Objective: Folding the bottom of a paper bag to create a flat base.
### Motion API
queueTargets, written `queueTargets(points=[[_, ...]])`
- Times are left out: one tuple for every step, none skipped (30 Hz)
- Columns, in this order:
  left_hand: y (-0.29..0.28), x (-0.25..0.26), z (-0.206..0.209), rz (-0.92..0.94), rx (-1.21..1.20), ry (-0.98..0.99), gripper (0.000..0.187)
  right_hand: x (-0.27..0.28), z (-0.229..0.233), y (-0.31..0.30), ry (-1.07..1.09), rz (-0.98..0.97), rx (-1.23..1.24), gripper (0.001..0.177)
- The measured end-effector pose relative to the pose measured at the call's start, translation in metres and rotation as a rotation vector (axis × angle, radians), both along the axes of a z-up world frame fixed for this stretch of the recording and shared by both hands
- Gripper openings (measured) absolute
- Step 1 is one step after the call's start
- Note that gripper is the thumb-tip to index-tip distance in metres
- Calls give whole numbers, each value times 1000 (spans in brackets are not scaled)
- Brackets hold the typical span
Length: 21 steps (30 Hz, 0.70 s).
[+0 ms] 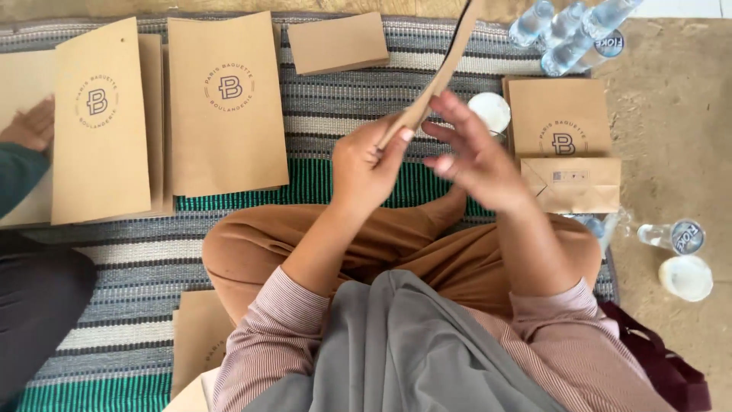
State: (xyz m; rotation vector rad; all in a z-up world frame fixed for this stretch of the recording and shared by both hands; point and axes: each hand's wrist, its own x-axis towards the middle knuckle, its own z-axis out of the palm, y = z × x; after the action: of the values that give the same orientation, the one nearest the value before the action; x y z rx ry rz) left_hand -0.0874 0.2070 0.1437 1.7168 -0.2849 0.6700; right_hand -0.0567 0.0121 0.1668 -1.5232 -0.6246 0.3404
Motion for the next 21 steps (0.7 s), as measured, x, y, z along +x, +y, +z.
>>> queueTargets(points=[[-9, -2, 1, 10, 1, -4, 16, -10, 4, 2, -4, 10, 1, 97], [-18, -4, 2, -62, -59, 12, 16, -21, 6, 3, -157, -67, -79, 95], [-27, -6, 2, -134, -119, 28, 19, -32, 9, 5, -311, -144, -158, 98], [-30, -10, 6, -128, -114, 25, 19, -34, 6, 2, -314, -138, -152, 98], [-32, -14, 9, -132, -76, 4, 34, -35, 3, -2, -378, -181, -169, 96], [-36, -22, 11, -139, -43, -8, 51, -41, -1, -7, -434, -225, -191, 95], [-34, -21, 3, -135, -43, -2, 51, -36, -7, -10, -429, -221, -190, 95], [-32, -20, -5, -228, -29, 22, 61, -32, -15, -13, -450, -225, -200, 91], [-29, -19, -14, -322, -16, 45, 72, -27, -22, -16, -471, -229, -210, 87], [-30, -16, -20, -317, -13, 45, 72, -26, -20, -16, -472, -226, -205, 87], [-30, -14, -26, -345, -11, 47, 74, -25, -18, -16, -428, -193, -189, 85], [-31, -14, -32, -375, -10, 54, 76, -27, -17, -17, -380, -161, -174, 82], [-31, -11, -29, -373, -8, 58, 76, -20, -22, -21, -377, -159, -170, 82], [-33, -11, -26, -409, -48, 99, 76, -16, -28, -27, -346, -121, -113, 86], [-34, -11, -24, -445, -89, 140, 77, -12, -34, -33, -316, -84, -56, 89], [-33, -9, -24, -447, -88, 138, 77, -9, -36, -34, -318, -86, -56, 89], [-32, -7, -24, -459, -87, 146, 79, -7, -37, -35, -314, -72, 5, 89], [-30, -6, -24, -471, -86, 156, 81, -5, -38, -36, -307, -59, 67, 88], [-30, -2, -24, -473, -86, 156, 81, -2, -36, -35, -308, -61, 67, 88], [-30, 1, -25, -470, -100, 137, 75, 1, -34, -35, -276, -35, 113, 89], [-30, 4, -26, -467, -114, 118, 68, 3, -32, -35, -245, -8, 158, 91]])
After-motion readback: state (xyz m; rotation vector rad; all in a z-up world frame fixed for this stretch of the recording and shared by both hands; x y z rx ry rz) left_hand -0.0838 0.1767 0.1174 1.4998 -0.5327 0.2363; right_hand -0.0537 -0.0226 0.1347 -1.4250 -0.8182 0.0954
